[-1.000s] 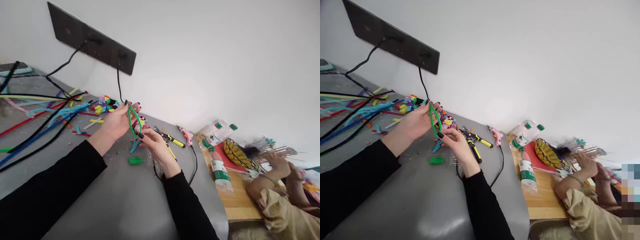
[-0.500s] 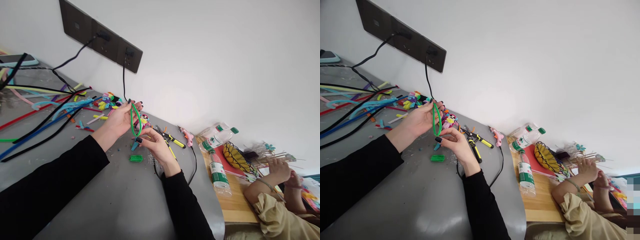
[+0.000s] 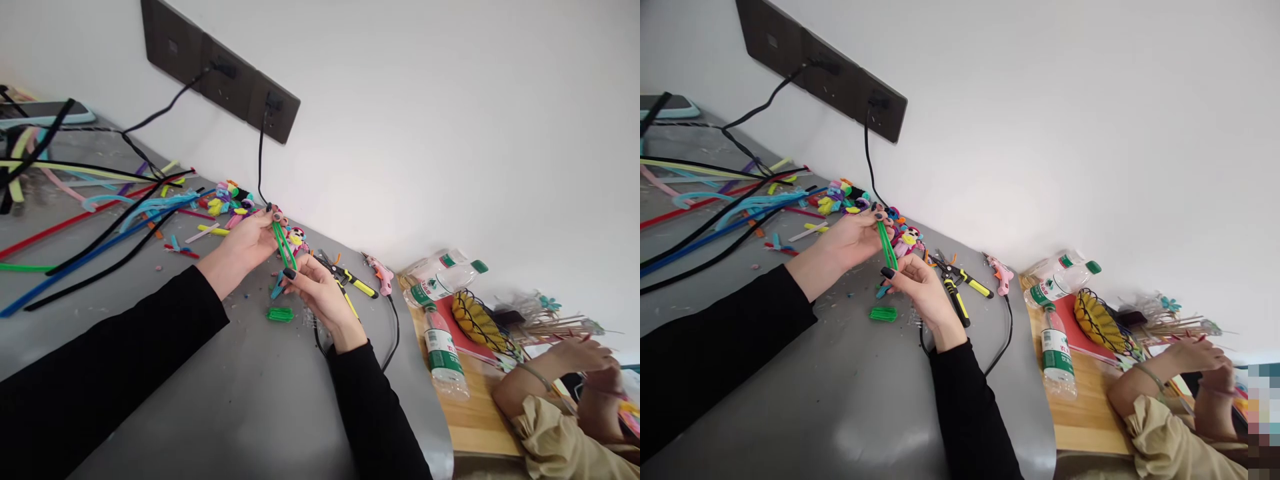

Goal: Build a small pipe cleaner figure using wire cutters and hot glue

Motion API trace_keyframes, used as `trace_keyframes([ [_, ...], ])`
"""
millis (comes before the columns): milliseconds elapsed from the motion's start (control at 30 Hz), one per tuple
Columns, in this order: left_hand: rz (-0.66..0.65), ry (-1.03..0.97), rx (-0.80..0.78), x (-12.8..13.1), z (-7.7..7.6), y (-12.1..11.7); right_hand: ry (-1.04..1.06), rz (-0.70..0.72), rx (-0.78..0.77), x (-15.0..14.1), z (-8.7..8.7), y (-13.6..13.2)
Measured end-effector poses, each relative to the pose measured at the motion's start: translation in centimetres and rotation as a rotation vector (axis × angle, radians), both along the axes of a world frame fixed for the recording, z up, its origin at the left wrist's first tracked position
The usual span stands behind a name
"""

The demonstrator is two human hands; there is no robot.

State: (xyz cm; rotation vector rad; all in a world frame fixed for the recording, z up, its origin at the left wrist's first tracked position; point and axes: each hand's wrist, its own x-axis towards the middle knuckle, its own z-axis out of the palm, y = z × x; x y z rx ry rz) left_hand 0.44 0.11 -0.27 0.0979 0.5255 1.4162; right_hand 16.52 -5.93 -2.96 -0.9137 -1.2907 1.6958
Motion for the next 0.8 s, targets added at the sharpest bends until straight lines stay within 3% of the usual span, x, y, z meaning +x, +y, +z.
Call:
trace_keyframes([
  [367,0.064,0.014,0.044,0.0,0.5,0.0,0.035,-0.007,-0.061,-0.3,-0.3,0.1],
  [800,-0.073,0.112,0.340,0.3,0.1,-0.9,0.033,0.061,-0.086,-0.3,-0.1,-0.3],
])
